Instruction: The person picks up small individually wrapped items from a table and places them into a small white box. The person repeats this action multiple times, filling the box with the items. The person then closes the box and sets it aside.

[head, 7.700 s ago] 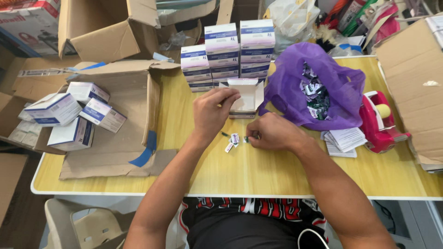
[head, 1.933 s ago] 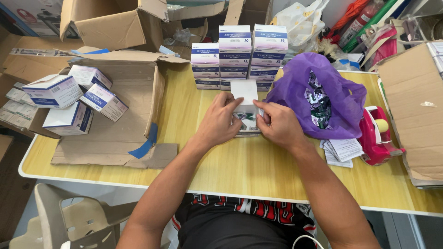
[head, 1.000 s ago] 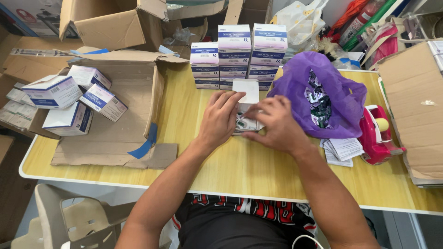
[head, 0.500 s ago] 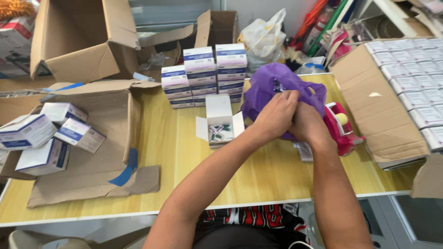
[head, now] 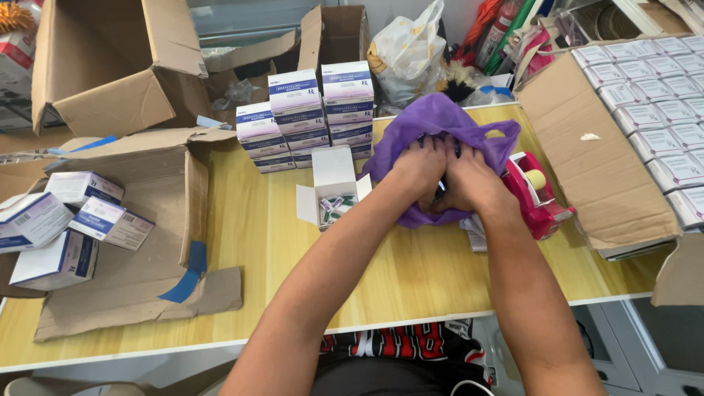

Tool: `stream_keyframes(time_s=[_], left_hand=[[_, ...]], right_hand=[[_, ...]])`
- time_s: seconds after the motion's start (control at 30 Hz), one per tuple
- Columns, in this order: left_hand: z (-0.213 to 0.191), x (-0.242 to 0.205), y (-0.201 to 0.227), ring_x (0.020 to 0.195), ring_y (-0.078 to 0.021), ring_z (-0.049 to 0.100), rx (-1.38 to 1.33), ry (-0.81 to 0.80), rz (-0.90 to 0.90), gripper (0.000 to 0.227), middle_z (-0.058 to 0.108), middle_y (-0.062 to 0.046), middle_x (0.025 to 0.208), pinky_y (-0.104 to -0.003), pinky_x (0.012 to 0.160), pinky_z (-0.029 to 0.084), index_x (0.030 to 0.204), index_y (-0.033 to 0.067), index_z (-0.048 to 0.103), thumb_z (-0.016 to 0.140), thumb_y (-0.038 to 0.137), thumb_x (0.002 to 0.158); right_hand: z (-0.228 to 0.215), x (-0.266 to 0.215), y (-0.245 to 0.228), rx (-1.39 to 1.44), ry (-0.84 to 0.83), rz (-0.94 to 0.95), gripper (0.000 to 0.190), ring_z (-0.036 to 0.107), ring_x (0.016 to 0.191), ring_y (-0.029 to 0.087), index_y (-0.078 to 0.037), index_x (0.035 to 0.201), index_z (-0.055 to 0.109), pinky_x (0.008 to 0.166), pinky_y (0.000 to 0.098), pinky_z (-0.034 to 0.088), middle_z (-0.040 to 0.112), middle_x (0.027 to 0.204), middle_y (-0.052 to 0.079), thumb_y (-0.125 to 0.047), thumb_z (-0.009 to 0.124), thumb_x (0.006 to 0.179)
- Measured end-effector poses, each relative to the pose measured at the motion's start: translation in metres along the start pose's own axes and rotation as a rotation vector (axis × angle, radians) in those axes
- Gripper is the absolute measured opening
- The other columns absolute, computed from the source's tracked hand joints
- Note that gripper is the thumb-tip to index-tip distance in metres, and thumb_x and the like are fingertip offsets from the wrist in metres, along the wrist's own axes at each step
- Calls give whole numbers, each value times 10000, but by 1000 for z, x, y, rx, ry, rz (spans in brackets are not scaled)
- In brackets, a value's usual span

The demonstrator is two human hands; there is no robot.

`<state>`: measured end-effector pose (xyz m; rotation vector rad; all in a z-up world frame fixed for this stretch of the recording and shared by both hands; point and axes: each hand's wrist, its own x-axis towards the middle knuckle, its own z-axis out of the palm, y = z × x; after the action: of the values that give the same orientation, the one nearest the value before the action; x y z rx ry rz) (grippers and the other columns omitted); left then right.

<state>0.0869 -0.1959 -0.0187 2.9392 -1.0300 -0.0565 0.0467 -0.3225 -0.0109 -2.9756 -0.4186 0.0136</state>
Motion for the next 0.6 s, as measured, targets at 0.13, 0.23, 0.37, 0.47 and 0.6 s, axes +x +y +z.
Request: stream_keyframes(time_s=[0.13,0.23,0.37,0.47,0.6], left_hand=[[-5,-1,0,1235,-368,605,-81,-73,6,1204,575,-220,1348,-395,972,548,1356,-49,461,1055,276,360],[-4,3,-7,1156,-332,687,-137,-84,45,982,695,-187,1216,-382,963,566,1216,-2,600,1033,222,364],[-3,4,-21,1044,-369,714,-205,9,75,737,732,-204,1076,-419,903,580,1071,15,678,1005,199,436],[-2,2,-31,1031,-396,693,-262,43,125,687,727,-213,1048,-447,898,559,1024,9,690,1010,227,456],[-1,2,-37,1016,-407,690,-295,104,115,596,727,-221,1036,-461,881,563,1013,16,711,981,220,523]], right_hand=[[-10,-6,-3,118,-46,29,1279,417,1390,400,-3,1485,367,1156,438,358,461,1488,242,-360,1018,443],[-15,-12,-6,225,-18,19,1101,517,1334,378,-16,1403,472,1106,432,430,571,1402,230,-340,992,488],[-16,-16,-5,298,109,-13,1035,587,1210,435,-5,1412,481,984,485,483,625,1287,282,-315,964,550],[-10,-17,-3,350,110,28,912,605,1194,434,-76,1413,527,977,499,485,653,1264,255,-320,928,632],[0,-16,4,319,194,-45,770,629,1158,435,-53,1364,581,961,495,499,675,1232,263,-264,897,694]])
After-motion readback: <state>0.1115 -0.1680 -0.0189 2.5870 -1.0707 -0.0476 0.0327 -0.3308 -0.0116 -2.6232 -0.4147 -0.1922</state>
